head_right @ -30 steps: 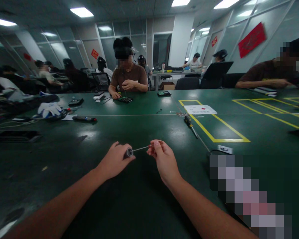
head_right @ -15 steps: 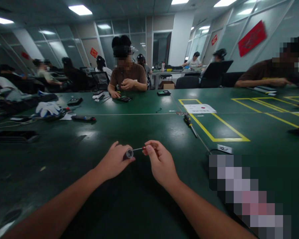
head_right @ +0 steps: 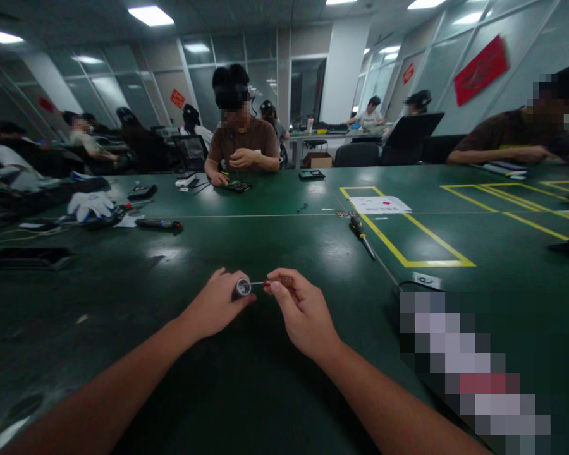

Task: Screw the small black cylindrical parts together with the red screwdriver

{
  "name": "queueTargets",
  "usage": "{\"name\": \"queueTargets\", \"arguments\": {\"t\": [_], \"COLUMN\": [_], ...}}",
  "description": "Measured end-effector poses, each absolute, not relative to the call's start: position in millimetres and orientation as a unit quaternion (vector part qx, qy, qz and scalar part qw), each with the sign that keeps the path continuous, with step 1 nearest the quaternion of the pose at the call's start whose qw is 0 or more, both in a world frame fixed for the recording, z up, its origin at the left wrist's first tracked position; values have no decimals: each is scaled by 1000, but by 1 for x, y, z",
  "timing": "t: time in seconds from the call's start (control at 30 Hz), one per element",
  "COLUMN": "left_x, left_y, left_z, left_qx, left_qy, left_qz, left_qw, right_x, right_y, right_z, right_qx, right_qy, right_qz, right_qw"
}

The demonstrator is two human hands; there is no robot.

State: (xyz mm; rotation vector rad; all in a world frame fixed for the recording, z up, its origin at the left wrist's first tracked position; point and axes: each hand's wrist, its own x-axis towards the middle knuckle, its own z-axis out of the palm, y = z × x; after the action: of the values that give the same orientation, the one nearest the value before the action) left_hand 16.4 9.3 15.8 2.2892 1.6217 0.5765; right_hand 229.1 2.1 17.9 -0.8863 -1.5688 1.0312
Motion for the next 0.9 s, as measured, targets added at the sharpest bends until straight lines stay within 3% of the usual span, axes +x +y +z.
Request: {"name": "queueTargets", "arguments": {"t": [0.23, 0.9], "left_x": [18, 17], "left_y": [8, 7], "left_z": [17, 16], "left_qx": [791, 786], "left_qy": [560, 556], "left_qz": [202, 218], "left_qw": [144, 159], "right_x": [231, 233], "right_y": [6, 13], "right_z": [15, 12], "right_qx": [-382, -370], "right_qy": [-616, -605], "right_qz": [415, 475], "right_qw": [550, 522]}}
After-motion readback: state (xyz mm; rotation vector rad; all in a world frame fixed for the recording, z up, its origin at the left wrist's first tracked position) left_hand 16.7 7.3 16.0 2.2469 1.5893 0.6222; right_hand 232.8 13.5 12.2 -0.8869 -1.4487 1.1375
